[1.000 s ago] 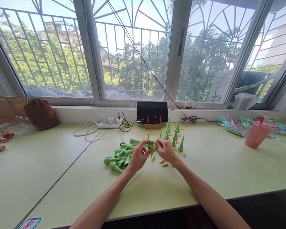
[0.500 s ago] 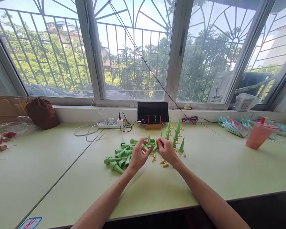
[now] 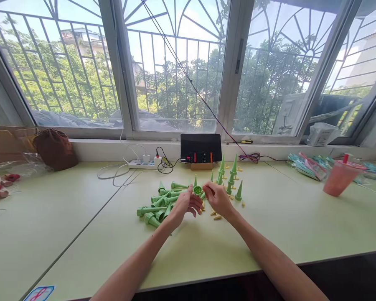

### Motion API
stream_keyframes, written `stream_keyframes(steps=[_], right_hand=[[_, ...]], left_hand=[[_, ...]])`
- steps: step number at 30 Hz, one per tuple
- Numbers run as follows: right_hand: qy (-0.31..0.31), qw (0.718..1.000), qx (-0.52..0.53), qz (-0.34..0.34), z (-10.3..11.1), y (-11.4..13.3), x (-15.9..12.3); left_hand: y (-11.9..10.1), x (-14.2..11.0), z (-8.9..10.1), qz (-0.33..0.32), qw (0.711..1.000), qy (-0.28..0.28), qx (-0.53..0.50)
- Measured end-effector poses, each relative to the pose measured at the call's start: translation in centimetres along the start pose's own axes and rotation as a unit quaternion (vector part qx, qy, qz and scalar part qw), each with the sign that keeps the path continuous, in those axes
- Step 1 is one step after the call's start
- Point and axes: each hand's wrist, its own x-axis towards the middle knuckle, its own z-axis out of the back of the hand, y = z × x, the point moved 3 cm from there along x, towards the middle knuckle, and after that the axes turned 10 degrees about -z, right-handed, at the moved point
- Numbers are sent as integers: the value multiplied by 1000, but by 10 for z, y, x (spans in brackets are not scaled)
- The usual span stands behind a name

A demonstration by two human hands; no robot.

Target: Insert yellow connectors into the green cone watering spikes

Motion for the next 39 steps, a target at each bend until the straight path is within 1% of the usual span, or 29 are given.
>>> stream_keyframes(steps=[3,10,21,32,39], right_hand=[[13,1000,-3,8,-1,2,-1],[9,1000,4,12,0,3,0],[13,1000,4,7,0,0,1],[7,1000,-9,11,1,-2,2],[14,1000,-4,4,0,-4,3]], left_hand=[[1,0,0,10,1000,6,-19],[-3,-3,-1,5,999,28,-32],[1,-1,2,-19,999,28,-26],[0,-1,2,-59,998,37,10],[-8,-4,-1,-81,995,43,40]])
